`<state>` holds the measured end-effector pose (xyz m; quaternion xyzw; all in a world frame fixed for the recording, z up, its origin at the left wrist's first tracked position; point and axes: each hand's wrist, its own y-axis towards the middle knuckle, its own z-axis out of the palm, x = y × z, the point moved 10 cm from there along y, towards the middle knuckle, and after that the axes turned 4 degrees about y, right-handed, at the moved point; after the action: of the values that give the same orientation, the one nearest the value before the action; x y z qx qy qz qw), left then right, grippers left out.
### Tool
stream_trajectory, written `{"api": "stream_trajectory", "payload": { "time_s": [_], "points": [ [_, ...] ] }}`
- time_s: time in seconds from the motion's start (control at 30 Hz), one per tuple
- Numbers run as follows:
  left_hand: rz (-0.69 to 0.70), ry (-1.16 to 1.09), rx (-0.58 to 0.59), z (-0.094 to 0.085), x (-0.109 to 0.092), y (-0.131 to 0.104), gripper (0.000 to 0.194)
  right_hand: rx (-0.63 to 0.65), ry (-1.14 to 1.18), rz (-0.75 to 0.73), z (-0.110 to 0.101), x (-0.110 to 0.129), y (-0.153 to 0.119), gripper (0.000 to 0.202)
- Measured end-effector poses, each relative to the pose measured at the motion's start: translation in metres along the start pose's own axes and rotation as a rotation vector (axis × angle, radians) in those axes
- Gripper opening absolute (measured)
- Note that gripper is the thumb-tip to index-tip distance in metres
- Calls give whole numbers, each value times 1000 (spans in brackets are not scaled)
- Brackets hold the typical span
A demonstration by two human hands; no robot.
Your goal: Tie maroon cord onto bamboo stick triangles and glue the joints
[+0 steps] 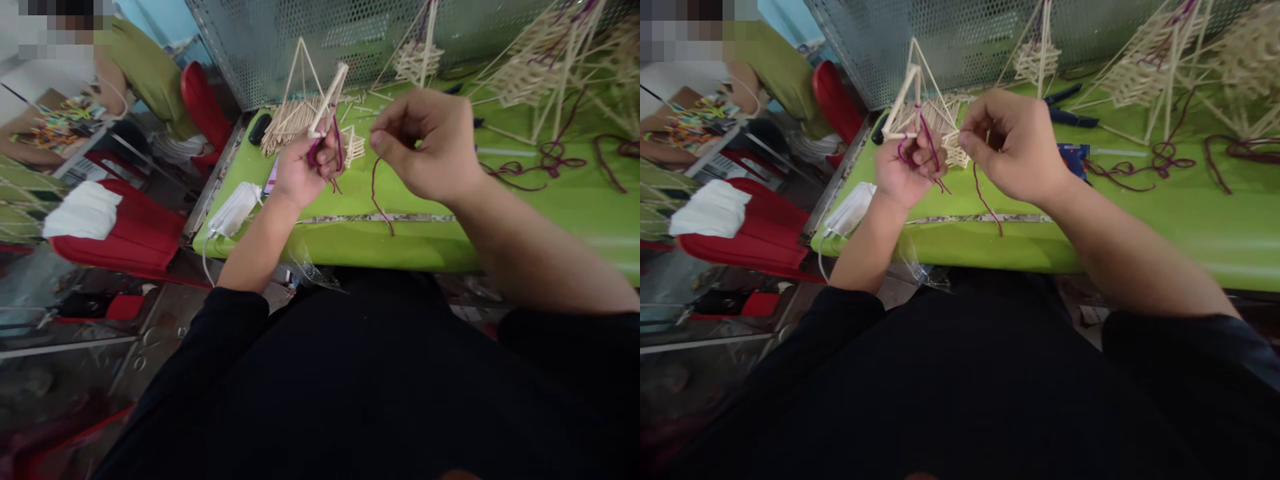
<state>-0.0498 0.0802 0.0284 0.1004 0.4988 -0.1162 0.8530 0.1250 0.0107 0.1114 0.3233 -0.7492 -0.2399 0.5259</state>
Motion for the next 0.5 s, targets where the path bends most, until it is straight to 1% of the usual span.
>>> {"api": "stream_trajectory", "payload": {
  "time_s": [0.07,0.13,0.23,0.33,0.37,0.43,0.5],
  "points": [
    [33,-6,-7,0,-2,1,52,29,-18,-14,2,-7,4,58],
    [44,-13,-27,-2,-2,2,53,52,33,10,4,-17,7,58],
    [43,-31,-38,-3,-3,2,54,76,253,101,7,-30,10,62],
    [33,-35,-3,5,-6,-3,53,111,440,223,12,-38,9,66],
    [29,-34,21,9,-8,-6,52,133,467,267,14,-40,7,63],
    [14,-31,41,13,-9,-9,51,164,479,343,17,-44,4,49],
    [-9,-34,-12,9,-8,-10,50,164,472,363,15,-46,3,37]
  ]
}}
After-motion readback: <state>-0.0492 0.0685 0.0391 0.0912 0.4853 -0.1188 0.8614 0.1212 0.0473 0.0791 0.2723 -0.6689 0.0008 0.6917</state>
